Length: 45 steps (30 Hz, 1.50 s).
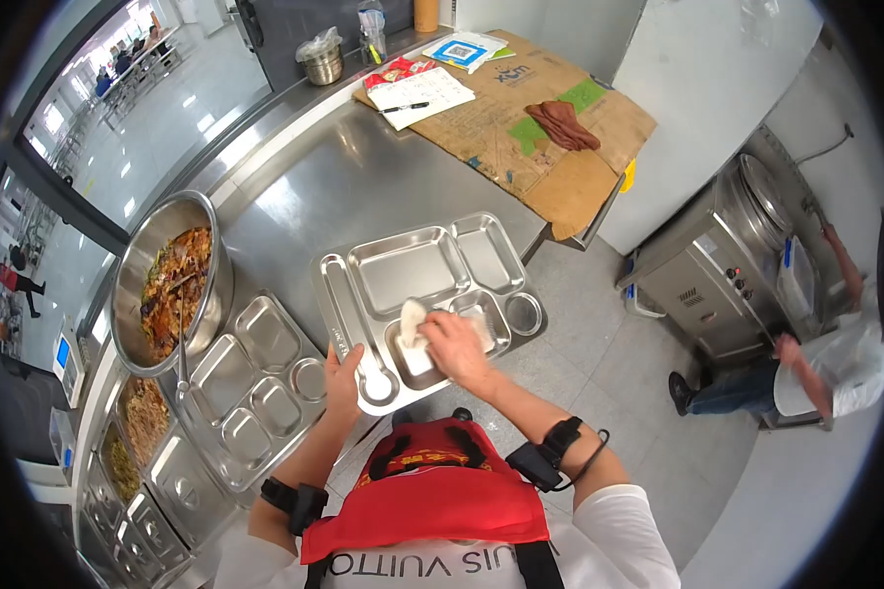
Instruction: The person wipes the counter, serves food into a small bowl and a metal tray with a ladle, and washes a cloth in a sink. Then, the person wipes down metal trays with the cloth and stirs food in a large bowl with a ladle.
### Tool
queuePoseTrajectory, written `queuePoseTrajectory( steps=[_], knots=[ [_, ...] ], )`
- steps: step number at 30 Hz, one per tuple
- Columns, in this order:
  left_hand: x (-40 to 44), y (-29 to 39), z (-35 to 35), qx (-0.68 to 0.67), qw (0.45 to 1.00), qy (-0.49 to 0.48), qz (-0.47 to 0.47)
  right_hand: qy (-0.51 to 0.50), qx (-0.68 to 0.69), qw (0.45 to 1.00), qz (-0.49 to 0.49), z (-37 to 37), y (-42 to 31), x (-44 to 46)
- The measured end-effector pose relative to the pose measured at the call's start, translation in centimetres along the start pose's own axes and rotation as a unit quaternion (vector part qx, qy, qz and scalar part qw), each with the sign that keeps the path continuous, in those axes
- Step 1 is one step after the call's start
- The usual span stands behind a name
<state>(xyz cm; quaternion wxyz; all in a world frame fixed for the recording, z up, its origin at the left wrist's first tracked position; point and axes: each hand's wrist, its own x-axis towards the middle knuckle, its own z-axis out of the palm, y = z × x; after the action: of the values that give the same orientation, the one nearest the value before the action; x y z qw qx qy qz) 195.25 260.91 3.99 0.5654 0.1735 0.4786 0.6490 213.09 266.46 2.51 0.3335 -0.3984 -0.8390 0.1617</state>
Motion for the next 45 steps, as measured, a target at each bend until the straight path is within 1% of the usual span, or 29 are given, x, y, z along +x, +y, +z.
queuePoseTrajectory(
  steps=[1, 4, 7, 8, 11, 13, 14, 15, 16, 18, 19, 20, 22, 23, 25, 27, 28, 31, 32, 34, 35, 36, 37, 39, 40, 42, 43, 44, 45],
  knots=[
    [-0.1, -0.1, -0.1, 0.007, 1.000, 0.002, 0.003, -0.011, 0.019, 1.000, 0.003, 0.9, -0.6, 0.1],
    [0.0, -0.1, -0.1, -0.008, 1.000, 0.001, 0.015, -0.054, 0.147, 0.988, 0.011, 1.2, -2.3, 0.5],
    [0.7, 0.8, -1.0, 0.065, 0.997, -0.028, 0.035, -0.194, 0.146, 0.970, -0.035, -0.2, -2.4, -0.9],
    [0.4, 1.2, -0.3, 0.055, 0.997, -0.027, 0.050, -0.204, 0.126, 0.968, -0.077, -1.0, -2.1, -1.2],
    [0.4, 1.3, -0.8, 0.056, 0.998, -0.029, 0.029, -0.202, 0.043, 0.965, -0.164, -4.3, 1.3, -1.8],
    [0.7, 0.8, -1.7, 0.030, 0.998, -0.047, 0.029, -0.141, -0.043, 0.986, -0.082, -5.5, 5.7, -3.3],
    [0.9, 0.7, -2.1, 0.018, 0.998, -0.054, 0.031, -0.084, -0.031, 0.996, 0.017, -5.8, 7.8, -3.9],
    [0.8, 0.8, -1.9, 0.034, 0.998, -0.054, 0.027, -0.027, -0.017, 0.993, 0.113, -6.0, 8.5, -3.6],
    [0.4, 1.1, -1.8, 0.051, 0.997, -0.046, 0.024, 0.032, 0.058, 0.989, 0.131, -5.1, 8.9, -2.7],
    [-0.3, 1.2, -0.9, 0.077, 0.995, -0.059, 0.015, 0.160, 0.193, 0.952, 0.179, -4.7, 7.8, 0.7],
    [-0.6, 1.3, -0.4, 0.075, 0.995, -0.073, 0.007, 0.122, 0.210, 0.959, 0.147, -5.0, 4.7, 2.5],
    [-0.8, 1.3, 0.0, 0.074, 0.993, -0.087, -0.001, 0.083, 0.164, 0.981, 0.057, -4.6, 2.8, 3.8],
    [-1.1, 0.9, 0.8, 0.084, 0.991, -0.100, -0.005, 0.011, 0.159, 0.987, -0.032, -3.4, -1.9, 5.5],
    [-1.3, 0.9, 1.1, 0.104, 0.989, -0.106, -0.005, -0.020, 0.129, 0.987, -0.098, -2.2, -2.8, 6.1],
    [-1.5, 0.7, 1.0, 0.128, 0.983, -0.133, 0.015, 0.032, 0.070, 0.993, -0.090, 0.0, -2.6, 7.8],
    [-2.1, 1.1, 0.8, 0.167, 0.976, -0.140, -0.023, 0.059, 0.045, 0.997, 0.015, -0.8, -2.2, 10.0],
    [-2.5, 1.2, 1.2, 0.140, 0.981, -0.129, -0.024, 0.068, 0.010, 0.998, -0.008, -0.8, -1.7, 10.7],
    [-2.1, 1.0, 0.5, 0.168, 0.977, -0.132, -0.005, 0.072, 0.012, 0.997, 0.025, -0.2, -2.8, 10.7],
    [-2.1, 1.4, 0.7, 0.148, 0.983, -0.111, -0.003, 0.062, 0.047, 0.997, 0.006, -0.2, -3.6, 10.2],
    [-2.3, 2.6, 1.3, 0.112, 0.991, -0.078, -0.009, 0.016, 0.072, 0.993, -0.093, 1.3, -3.9, 7.7],
    [-1.4, 2.0, -0.1, 0.105, 0.991, -0.082, 0.020, -0.016, 0.061, 0.985, -0.159, 2.0, -4.0, 6.1],
    [-1.2, 2.1, 0.0, 0.105, 0.991, -0.064, 0.051, -0.026, 0.021, 0.983, -0.181, 0.8, -5.2, 4.9],
    [-0.9, 2.3, 0.0, 0.104, 0.990, -0.044, 0.085, -0.042, 0.032, 0.985, -0.164, 0.6, -5.8, 3.5],
    [-0.4, 3.1, -1.6, 0.096, 0.992, -0.049, 0.064, -0.046, 0.084, 0.984, -0.151, 1.0, -5.1, 0.5],
    [-0.1, 3.3, -1.9, 0.092, 0.993, -0.050, 0.057, -0.053, 0.051, 0.986, -0.149, 0.7, -4.1, -0.5],
    [-0.5, 4.1, -1.5, 0.065, 0.996, -0.016, 0.059, -0.068, -0.012, 0.987, -0.148, -0.9, -1.8, -2.1],
    [-0.8, 4.2, -1.4, 0.051, 0.997, 0.004, 0.058, -0.069, -0.023, 0.987, -0.141, -1.6, -0.3, -2.0],
    [-1.3, 4.0, -1.7, 0.067, 0.996, 0.030, 0.050, -0.070, -0.031, 0.988, -0.130, -2.5, 1.2, -1.7],
    [-1.6, 3.8, -1.9, 0.082, 0.994, 0.053, 0.046, -0.050, -0.046, 0.995, -0.077, -2.8, 3.5, -1.5]
  ],
)
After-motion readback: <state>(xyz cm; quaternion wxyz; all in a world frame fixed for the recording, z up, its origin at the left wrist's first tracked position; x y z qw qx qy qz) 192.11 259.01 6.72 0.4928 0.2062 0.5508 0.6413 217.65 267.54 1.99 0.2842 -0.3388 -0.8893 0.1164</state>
